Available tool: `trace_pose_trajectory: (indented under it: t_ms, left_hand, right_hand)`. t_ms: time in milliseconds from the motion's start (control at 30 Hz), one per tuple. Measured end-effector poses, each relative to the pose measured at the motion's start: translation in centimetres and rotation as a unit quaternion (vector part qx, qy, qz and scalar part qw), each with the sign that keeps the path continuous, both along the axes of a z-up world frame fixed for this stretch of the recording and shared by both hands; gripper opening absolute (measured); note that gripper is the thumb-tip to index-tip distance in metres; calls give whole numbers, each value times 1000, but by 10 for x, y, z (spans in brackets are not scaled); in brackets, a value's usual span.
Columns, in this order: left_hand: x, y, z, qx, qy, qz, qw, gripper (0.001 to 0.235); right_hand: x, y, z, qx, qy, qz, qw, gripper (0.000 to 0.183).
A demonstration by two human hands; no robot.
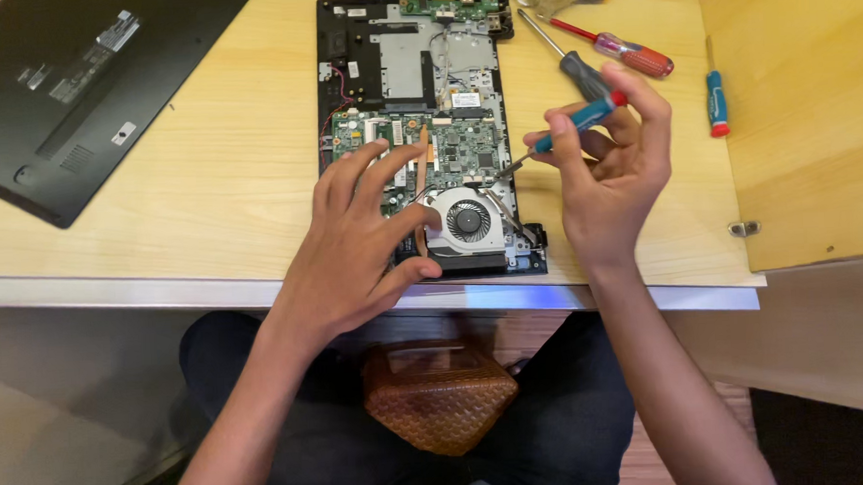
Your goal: The person works on a disassembled laptop motherboard, using a blue-handled screwdriver to remove and tighten screws, then switches to a red-handled screwdriver to continue adjusting components. The hands manipulate small parts and connectors on the board while various tools rest on the desk.
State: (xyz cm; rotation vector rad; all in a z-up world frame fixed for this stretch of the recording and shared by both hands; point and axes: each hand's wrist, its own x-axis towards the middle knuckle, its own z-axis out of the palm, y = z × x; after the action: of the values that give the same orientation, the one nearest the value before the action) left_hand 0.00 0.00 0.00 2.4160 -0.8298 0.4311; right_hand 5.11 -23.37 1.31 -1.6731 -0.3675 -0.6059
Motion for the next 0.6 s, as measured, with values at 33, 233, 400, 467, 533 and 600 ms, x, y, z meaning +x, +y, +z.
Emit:
trace_pose_trajectory:
  t_ms: [33,233,400,467,533,600]
  left_hand:
    - [0,1,1,-2,1,7,1000,66]
    - [0,1,3,61,-7,-5,998,58]
    - [-2,2,6,-32,75,-18,997,67]
    - [-2,1,4,-23,68,-11,997,68]
    - [-2,0,3,-13,61,-2,998,68]
    - [-3,1,3,-11,49,10,999,68]
  right_hand:
    - [1,-1,-1,-2,1,7,1000,42]
    - [1,-1,-2,6,-42,-23,999,39]
    - [0,-1,0,0,1,-27,1000,37]
    - [0,-2,0,-2,4,-20,1000,37]
    - [1,-3,0,-3,6,-12,1000,38]
    - [1,-4,-2,-19,-10,23,1000,36]
